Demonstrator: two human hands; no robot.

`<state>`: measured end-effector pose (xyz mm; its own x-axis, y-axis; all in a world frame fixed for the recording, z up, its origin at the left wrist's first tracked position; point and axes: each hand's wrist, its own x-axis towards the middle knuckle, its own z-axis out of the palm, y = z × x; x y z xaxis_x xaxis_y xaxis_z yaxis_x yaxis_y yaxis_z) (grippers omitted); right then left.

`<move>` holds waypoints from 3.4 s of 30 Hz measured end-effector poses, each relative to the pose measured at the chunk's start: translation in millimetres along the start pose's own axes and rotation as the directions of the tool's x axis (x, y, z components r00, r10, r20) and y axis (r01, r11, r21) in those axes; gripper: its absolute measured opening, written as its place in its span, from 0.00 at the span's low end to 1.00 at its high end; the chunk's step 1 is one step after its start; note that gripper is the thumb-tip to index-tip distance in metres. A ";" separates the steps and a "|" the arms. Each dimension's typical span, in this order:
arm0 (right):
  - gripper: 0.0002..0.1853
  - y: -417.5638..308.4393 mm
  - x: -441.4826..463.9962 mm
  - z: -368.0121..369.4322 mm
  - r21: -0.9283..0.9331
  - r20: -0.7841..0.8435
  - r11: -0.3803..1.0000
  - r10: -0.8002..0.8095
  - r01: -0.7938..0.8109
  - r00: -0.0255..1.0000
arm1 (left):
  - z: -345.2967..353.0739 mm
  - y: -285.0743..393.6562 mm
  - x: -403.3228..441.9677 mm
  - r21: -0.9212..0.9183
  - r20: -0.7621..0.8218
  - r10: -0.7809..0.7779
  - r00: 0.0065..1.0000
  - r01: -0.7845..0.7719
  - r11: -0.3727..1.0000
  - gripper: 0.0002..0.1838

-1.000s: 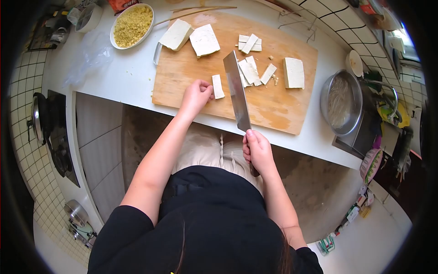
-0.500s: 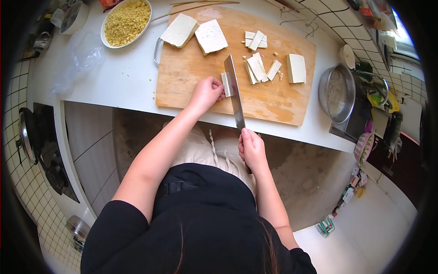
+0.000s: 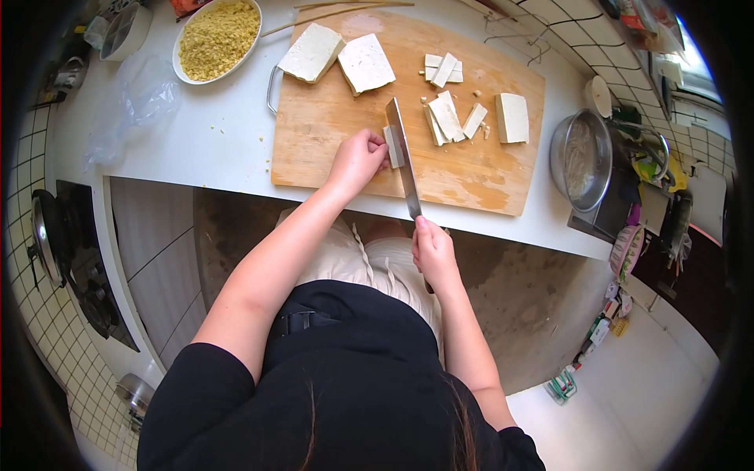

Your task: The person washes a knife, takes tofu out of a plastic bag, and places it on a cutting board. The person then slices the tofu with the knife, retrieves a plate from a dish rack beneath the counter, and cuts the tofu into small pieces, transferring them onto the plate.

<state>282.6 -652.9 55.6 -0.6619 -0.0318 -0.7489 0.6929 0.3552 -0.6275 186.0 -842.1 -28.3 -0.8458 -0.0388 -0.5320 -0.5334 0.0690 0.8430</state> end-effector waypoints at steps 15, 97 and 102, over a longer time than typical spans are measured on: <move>0.26 -4.9 -3.9 -23.3 0.079 0.050 0.994 -0.086 0.082 0.995 | 8.0 -10.3 6.3 0.137 -0.056 0.041 0.998 -0.033 0.990 0.08; 0.24 -3.2 -9.1 -20.9 0.238 0.118 0.967 -0.122 0.092 0.985 | -18.2 0.7 0.9 0.716 0.157 0.620 0.769 -0.521 0.465 0.20; 0.24 -3.6 -7.6 4.7 0.107 0.000 0.976 -0.189 0.188 0.982 | -20.7 -0.7 5.1 0.671 0.221 0.671 0.708 -0.610 0.422 0.16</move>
<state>286.5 -658.4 62.5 -0.7810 -0.0981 -0.6168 0.5826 0.2411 -0.7761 182.0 -862.9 -30.0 -0.9557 0.2387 0.1722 0.2932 0.7219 0.6268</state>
